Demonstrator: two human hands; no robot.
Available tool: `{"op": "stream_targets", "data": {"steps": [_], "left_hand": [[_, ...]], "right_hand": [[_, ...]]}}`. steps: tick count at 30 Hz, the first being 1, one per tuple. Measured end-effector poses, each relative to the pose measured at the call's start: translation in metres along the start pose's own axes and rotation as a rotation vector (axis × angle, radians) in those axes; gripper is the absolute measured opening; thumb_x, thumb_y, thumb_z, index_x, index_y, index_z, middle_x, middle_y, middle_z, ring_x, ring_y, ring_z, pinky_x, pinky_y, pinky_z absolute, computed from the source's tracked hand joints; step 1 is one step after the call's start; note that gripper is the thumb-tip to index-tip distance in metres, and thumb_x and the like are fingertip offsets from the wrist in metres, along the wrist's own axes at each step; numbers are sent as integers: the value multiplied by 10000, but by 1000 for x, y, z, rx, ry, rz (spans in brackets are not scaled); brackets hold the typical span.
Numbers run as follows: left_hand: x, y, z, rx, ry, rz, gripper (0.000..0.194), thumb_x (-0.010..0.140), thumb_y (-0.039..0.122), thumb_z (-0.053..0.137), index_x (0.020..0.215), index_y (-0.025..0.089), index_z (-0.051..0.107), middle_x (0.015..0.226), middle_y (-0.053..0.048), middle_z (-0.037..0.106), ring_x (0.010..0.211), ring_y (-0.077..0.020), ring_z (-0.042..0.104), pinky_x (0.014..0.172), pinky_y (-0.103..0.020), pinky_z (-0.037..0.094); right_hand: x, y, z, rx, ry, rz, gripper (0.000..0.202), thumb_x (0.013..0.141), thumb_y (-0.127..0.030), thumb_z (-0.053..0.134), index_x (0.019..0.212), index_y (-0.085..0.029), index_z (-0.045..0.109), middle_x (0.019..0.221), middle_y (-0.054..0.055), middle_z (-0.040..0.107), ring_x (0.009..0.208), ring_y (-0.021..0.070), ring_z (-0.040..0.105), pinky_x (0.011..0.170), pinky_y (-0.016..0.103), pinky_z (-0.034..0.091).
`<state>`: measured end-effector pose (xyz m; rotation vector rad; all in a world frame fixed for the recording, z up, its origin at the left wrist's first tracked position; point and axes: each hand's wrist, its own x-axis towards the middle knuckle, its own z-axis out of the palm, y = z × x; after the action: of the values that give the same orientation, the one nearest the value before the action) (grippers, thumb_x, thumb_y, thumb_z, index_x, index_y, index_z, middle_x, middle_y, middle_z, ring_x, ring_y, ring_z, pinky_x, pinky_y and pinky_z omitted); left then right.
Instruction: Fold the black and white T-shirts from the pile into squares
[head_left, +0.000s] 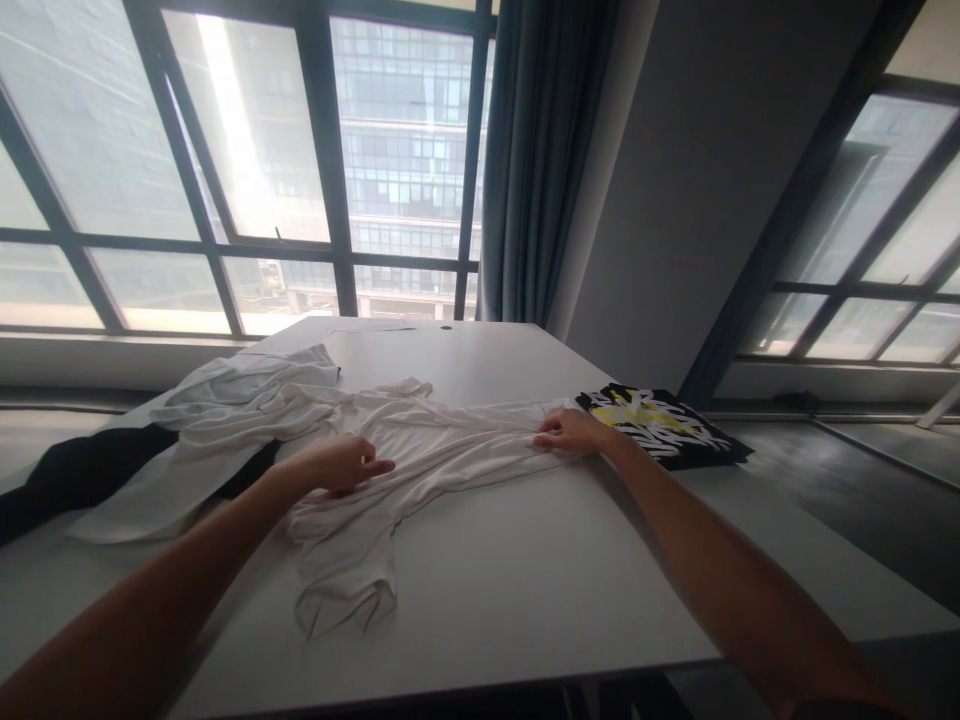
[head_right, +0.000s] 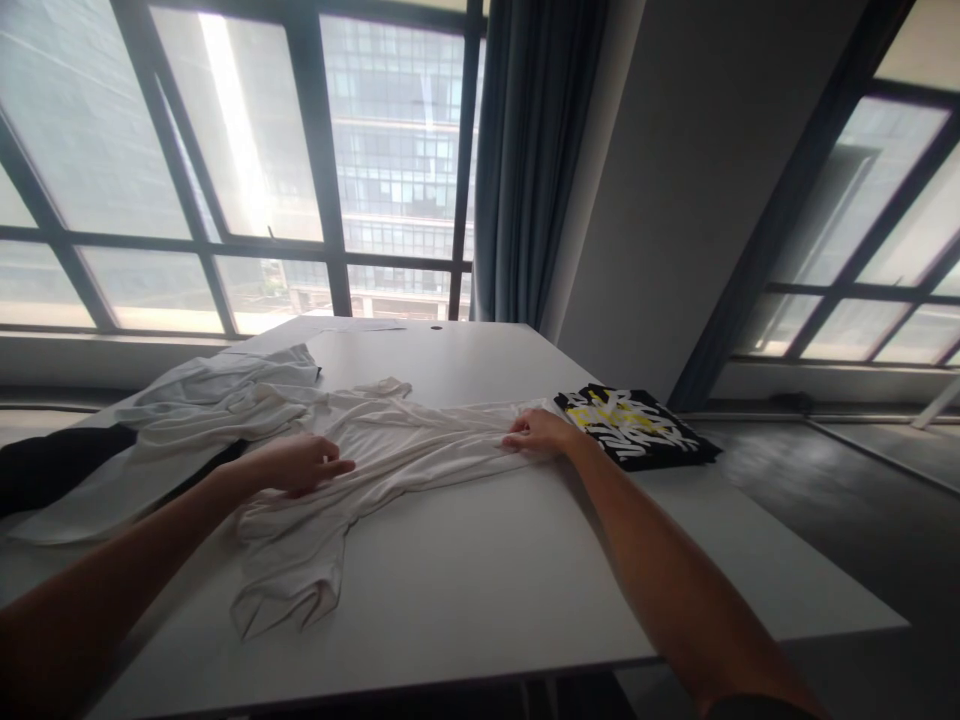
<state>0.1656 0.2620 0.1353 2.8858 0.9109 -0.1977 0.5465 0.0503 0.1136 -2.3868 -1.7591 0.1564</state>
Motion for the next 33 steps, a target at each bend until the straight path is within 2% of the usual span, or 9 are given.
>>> {"op": "stream_targets", "data": {"steps": [3,6,11,17,20,23,27,30,33], "left_hand": [[15,-1,5,42,230,33,620,952,626,284,766,209,702,793,-101,743,739,-252,679,690,-332,475],[41,-4,7,39,358,49,521,983,492,291,938,202,722,983,-118,756,889,-276,693,768,-349,491],[102,-16,1,47,277,94,443,978,423,335,1166,234,689,1243,-91,699,1120,-263,646,930,-354,486],[173,-37,-12,35,223,44,361,902,365,471,1182,279,683,1360,-58,638,1205,-273,595,957,-362,480],[200,-41,-14,0,266,-3,539,799,310,588,1336,252,587,1296,-85,675,1165,-280,617,927,-359,498],[222,-44,-18,-59,275,-33,594,756,271,625,1347,233,585,1122,-64,747,1041,-245,668,854,-307,519],[241,-56,-40,-131,306,-72,329,794,254,599,1074,163,746,1034,-73,760,997,-227,671,849,-264,499],[252,-70,-65,-197,344,-115,346,868,276,552,1094,89,735,988,-114,758,895,-216,688,809,-282,514],[263,-80,-83,-260,385,-138,391,921,290,523,1152,23,692,950,-177,754,809,-229,701,770,-324,547]], "right_hand": [[0,-2,-6,-55,103,87,388,916,-486,541,938,-179,778,896,71,763,814,196,682,751,261,478],[3,-2,-4,-121,175,95,366,866,-444,635,1095,-181,747,1042,82,747,882,195,677,784,256,465],[11,-1,2,-175,74,82,244,866,-367,649,1003,-205,768,1050,86,742,913,206,674,770,260,458],[31,12,-13,-182,131,102,215,910,-267,552,912,-197,754,971,92,757,876,206,674,748,259,433],[45,27,-22,-120,183,120,233,930,-266,514,958,-191,733,955,89,760,867,204,673,746,255,427],[57,40,-27,-70,232,115,240,942,-256,487,956,-189,716,948,86,757,858,194,666,745,248,421],[68,53,-33,-26,240,82,282,962,-319,471,947,-180,715,914,83,748,821,188,656,729,251,420],[76,60,-45,35,172,45,358,840,-488,657,1002,-177,728,934,70,745,819,197,656,717,249,443],[91,67,-56,107,41,53,426,713,-438,784,1055,-188,735,986,44,747,850,203,668,736,243,473]]}}
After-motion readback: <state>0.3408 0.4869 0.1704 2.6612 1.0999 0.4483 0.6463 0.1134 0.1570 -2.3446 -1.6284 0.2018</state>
